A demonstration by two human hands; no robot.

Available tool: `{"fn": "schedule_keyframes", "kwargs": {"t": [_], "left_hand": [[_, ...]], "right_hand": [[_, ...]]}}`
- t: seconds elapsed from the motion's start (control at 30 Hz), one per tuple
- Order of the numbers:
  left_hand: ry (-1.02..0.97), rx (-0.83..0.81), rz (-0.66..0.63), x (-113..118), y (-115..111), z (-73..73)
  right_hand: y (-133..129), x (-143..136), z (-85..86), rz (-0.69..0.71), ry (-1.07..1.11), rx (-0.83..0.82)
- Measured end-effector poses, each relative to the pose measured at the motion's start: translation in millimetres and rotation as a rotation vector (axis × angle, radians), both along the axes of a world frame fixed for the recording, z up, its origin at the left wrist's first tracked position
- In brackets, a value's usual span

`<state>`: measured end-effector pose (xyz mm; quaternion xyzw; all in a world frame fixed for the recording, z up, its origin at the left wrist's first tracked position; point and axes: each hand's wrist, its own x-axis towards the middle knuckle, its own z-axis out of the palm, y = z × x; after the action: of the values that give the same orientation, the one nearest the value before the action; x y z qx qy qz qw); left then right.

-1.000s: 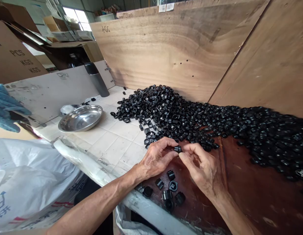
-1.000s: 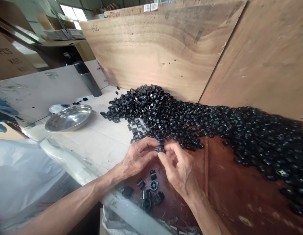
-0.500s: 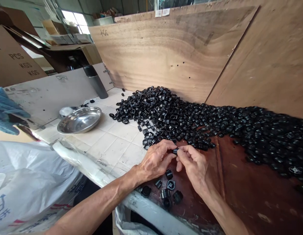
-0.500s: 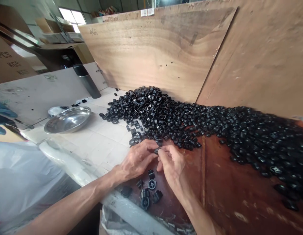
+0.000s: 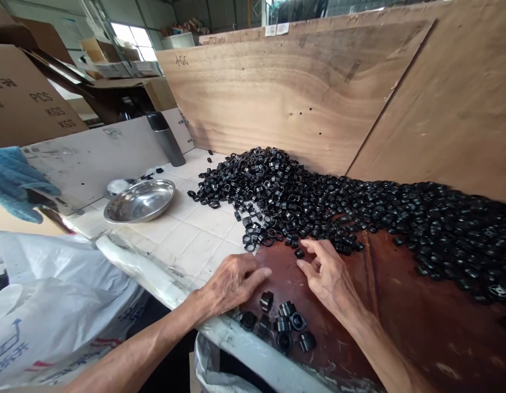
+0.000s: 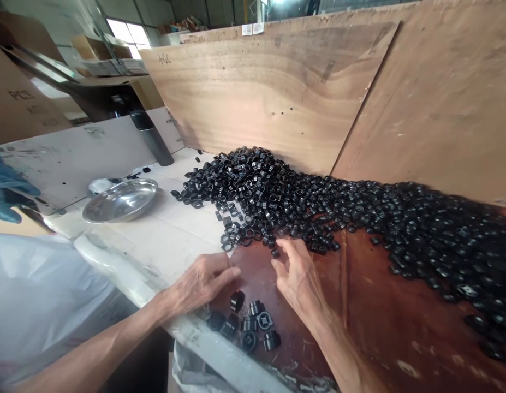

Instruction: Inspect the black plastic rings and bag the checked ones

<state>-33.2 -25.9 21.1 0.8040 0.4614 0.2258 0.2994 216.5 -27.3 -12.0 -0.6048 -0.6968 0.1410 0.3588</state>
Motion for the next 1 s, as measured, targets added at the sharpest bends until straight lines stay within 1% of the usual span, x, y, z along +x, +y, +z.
{"fn": "schedule_keyframes", "kwargs": {"t": [0.07, 0.1, 0.13, 0.17, 0.27, 0.33, 0.43, 0.53, 0.63, 0.7, 0.8, 0.9, 1.0], "left_hand": [[-0.013, 0.026, 0.245, -3, 3, -6.7], [-0.025, 0.047, 0.324, -4, 5, -11.1], [-0.035, 0.065, 0.367, -4, 7, -15.6], [-0.039, 0.081, 0.379, -5, 10, -19.9], [0.006, 0.131, 0.363, -3, 16, -29.6], [0.06, 0.162, 0.337, -1, 20, -32.5], [0.069, 0.204, 0.236, 3, 21, -33.4], [0.034, 0.262, 0.118, 6, 19, -33.0], [0.05, 0.285, 0.095, 10, 15, -32.7], [0.052, 0.259, 0.089, 13, 14, -32.5], [0.013, 0.223, 0.067, 16, 12, -31.9], [-0.063, 0.158, 0.04, 18, 11, -29.8], [-0.198, 0.011, 0.012, 18, 8, -25.8]], "right_hand": [[4, 1, -7.7, 0.138, -0.027, 0.059], [5, 1, -11.4, 0.187, -0.043, 0.07], [6, 1, -14.6, 0.213, -0.059, 0.076], [6, 0, -16.9, 0.223, -0.071, 0.078], [4, -1, -17.6, 0.244, -0.099, 0.07], [1, -3, -15.2, 0.293, -0.114, 0.062], [-3, -6, -13.9, 0.348, -0.111, 0.04], [-3, -8, -15.2, 0.321, -0.105, 0.035], [-2, -10, -12.6, 0.266, -0.128, 0.054], [-3, -13, -8.0, 0.226, -0.061, 0.043], [-6, -18, 0.8, 0.211, 0.125, -0.009], [-8, -23, 7.8, 0.31, 0.211, 0.018], [-10, -25, 10.0, 0.37, 0.21, 0.043]]}}
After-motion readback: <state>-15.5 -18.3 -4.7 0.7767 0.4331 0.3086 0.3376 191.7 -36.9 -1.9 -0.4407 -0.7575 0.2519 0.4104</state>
